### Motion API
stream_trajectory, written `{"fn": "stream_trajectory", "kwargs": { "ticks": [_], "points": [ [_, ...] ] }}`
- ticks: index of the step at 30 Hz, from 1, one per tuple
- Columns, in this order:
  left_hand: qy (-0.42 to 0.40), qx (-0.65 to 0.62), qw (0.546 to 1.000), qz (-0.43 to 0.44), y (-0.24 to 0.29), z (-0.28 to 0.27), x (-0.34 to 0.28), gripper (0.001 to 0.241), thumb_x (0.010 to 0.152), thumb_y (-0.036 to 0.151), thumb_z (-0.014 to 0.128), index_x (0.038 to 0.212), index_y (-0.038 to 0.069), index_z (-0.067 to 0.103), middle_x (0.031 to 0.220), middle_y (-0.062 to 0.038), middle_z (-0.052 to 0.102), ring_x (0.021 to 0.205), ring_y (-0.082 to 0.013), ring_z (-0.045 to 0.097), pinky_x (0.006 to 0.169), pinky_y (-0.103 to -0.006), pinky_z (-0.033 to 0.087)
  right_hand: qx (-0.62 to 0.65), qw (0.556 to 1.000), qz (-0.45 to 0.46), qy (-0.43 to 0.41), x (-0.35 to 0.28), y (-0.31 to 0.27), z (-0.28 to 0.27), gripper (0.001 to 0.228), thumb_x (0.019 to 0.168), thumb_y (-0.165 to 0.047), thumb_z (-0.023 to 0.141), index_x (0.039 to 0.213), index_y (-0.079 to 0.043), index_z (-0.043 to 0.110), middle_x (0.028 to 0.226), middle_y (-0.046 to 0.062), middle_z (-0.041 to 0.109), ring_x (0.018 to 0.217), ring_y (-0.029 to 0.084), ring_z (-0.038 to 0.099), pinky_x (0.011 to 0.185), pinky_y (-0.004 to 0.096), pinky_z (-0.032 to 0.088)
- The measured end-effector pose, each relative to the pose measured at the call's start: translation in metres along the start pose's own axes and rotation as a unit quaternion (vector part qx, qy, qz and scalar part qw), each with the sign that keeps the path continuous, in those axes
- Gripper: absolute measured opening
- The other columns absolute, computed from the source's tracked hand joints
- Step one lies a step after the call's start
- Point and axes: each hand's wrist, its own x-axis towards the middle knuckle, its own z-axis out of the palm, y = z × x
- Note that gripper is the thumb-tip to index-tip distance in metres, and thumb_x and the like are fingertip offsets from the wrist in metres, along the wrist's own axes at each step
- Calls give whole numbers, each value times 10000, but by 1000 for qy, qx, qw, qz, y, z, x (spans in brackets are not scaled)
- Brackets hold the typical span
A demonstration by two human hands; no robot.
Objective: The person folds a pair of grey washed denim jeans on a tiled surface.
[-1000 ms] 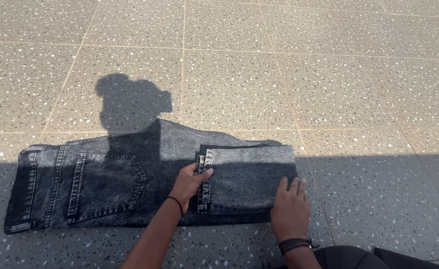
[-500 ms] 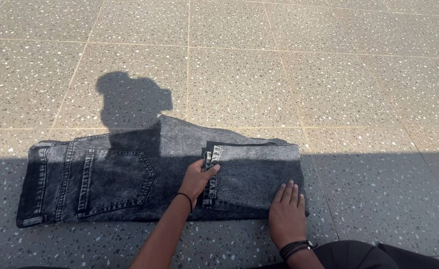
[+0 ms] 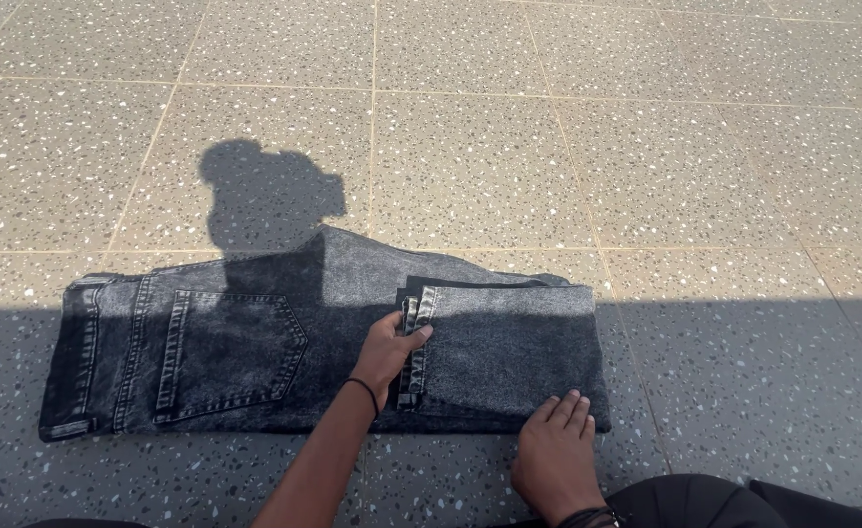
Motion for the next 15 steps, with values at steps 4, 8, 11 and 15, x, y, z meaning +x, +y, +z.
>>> {"fn": "stream_trajectory", "kwargs": {
  "ticks": [4,8,11,15],
  "points": [
    [120,-46,977,169,13,19,-18,402,829,124,748,1215,73,647,1079,-72,718,1009,-196,653,926,-401,514,118,993,11,-5,7,8,-13,664,924,-238,576,1445,117,367,1520,348,333,1493,488,275,1233,514,249],
    [286,257,810,443,54,40,-70,559,842,163,768,1366,91,588,1383,-161,593,1351,-330,505,1124,-472,427,257,914,2,312,25,11,-39,694,934,-345,601,1454,78,420,1573,312,331,1526,438,244,1217,478,217],
    [159,421,755,476,41,56,-74,733,834,348,740,1461,72,479,1530,-227,423,1475,-383,298,1181,-582,242,290,876,-43,383,57,8,-34,850,983,-507,569,1517,113,338,1626,338,258,1561,423,183,1249,530,191],
    [118,516,727,437,5,59,-64,860,871,539,631,1510,19,384,1598,-259,284,1518,-370,160,1178,-663,85,240,910,-20,337,90,-4,-5,922,929,-614,534,1545,34,309,1636,259,227,1537,386,164,1180,608,156]
  ]
}}
